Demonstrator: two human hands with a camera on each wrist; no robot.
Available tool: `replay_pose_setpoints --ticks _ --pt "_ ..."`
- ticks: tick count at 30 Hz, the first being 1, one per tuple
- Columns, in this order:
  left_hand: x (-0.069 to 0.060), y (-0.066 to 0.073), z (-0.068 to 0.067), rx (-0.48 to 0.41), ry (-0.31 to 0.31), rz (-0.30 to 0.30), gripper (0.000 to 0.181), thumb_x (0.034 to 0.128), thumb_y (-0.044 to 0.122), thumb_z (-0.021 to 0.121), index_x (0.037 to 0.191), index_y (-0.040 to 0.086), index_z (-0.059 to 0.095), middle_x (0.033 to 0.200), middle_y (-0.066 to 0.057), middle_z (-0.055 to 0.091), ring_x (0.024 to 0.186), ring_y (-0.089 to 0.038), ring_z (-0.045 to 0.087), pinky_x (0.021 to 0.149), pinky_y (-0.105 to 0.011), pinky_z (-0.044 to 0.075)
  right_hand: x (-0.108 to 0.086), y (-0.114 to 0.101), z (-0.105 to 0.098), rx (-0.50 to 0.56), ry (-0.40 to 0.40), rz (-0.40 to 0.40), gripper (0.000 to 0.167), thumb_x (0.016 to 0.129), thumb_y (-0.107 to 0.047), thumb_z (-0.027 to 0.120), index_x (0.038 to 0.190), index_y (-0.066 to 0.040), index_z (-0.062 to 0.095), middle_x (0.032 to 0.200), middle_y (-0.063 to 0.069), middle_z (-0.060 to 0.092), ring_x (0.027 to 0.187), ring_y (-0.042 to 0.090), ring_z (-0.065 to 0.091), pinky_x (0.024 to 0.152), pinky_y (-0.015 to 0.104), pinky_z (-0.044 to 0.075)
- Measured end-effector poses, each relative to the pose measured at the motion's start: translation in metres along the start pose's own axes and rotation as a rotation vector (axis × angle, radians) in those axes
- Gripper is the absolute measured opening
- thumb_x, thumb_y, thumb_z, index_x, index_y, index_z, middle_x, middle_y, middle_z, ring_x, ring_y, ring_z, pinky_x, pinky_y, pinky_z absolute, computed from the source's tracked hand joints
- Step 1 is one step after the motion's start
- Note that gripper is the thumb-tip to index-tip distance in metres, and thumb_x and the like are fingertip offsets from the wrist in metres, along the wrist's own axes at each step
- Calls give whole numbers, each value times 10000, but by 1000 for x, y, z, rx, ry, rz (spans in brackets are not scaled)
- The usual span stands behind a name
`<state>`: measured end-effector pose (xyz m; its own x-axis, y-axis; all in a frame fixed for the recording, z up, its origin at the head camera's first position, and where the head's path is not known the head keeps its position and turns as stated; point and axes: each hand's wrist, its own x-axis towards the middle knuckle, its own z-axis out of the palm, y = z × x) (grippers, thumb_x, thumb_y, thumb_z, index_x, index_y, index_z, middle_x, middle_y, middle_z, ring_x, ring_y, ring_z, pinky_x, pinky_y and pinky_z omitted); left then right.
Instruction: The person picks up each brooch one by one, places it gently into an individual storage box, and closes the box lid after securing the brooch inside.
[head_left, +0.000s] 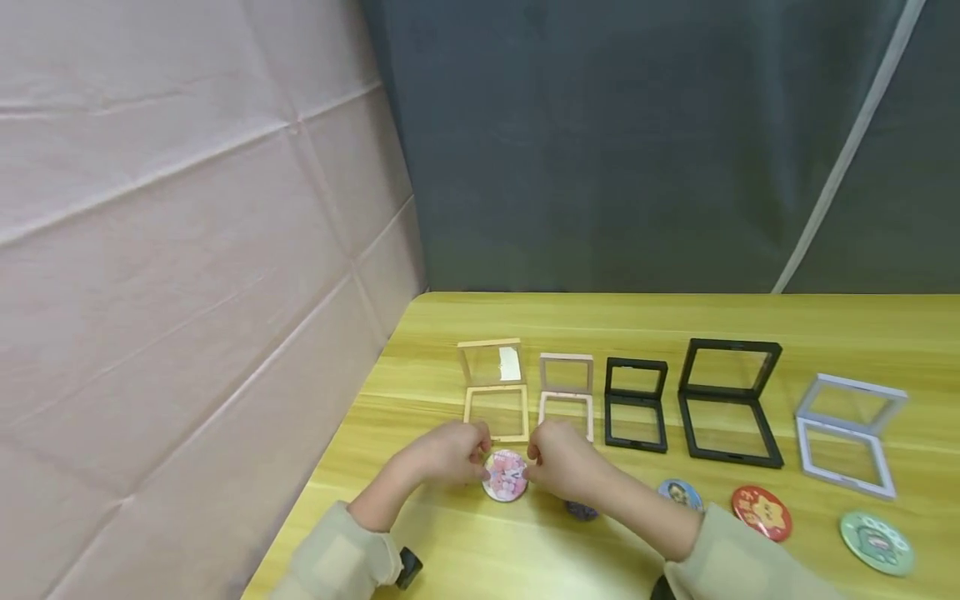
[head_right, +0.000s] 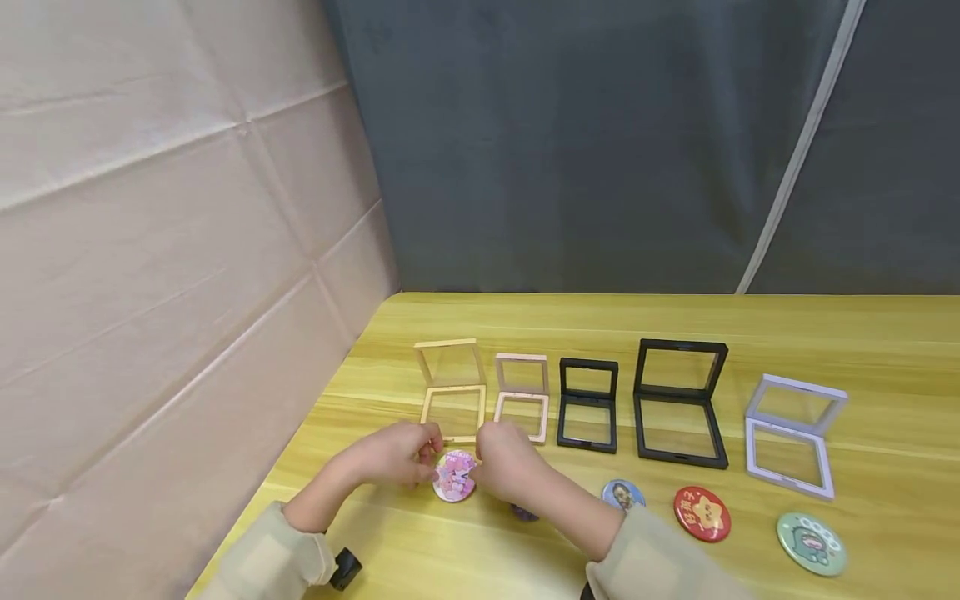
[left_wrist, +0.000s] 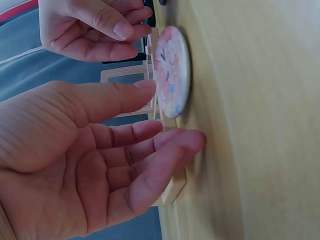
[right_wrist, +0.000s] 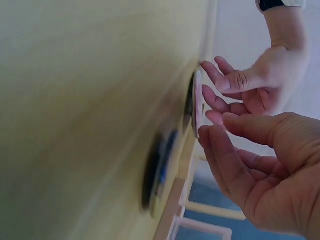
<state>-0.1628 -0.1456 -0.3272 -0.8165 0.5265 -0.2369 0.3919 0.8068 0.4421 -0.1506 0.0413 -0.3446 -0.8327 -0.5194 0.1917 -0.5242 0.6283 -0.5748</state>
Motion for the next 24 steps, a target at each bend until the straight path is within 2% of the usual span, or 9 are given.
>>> replay_pose_setpoints --ticks 3,7,13,17,24 --pt "1 -1 3 15 -7 -21 209 768 80 679 919 29 544 608 39 454 513 -62 412 496 -196 373 1 -3 7 17 -14 25 367 669 7 713 476 -95 418 447 -79 317 412 54 275 383 148 213" --pt "3 -2 6 59 1 -19 210 759 79 685 917 34 554 626 40 458 556 -70 403 531 -205 379 1 -5 13 -4 -7 78 407 647 1 725 468 -115 378 429 -84 278 413 59 254 389 148 197" --pt "6 -3 10 103 -2 -24 192 757 94 693 900 49 572 600 51 450 539 -58 393 531 -191 368 3 -6 16 -36 -6 141 365 648 -36 755 497 -94 427 450 -38 360 431 84 314 401 171 255" --pt "7 -2 11 103 -1 -18 186 756 110 701 889 56 582 592 52 454 530 -53 395 520 -187 365 4 -7 16 -67 -8 151 327 637 -55 773 526 -70 466 472 -11 413 453 107 358 419 203 306" --pt "4 -4 13 101 15 -19 168 737 109 717 803 89 564 593 62 447 535 -47 393 510 -182 354 5 -10 18 -62 -32 166 294 625 -38 777 563 -54 490 493 -4 441 467 123 402 423 212 349"
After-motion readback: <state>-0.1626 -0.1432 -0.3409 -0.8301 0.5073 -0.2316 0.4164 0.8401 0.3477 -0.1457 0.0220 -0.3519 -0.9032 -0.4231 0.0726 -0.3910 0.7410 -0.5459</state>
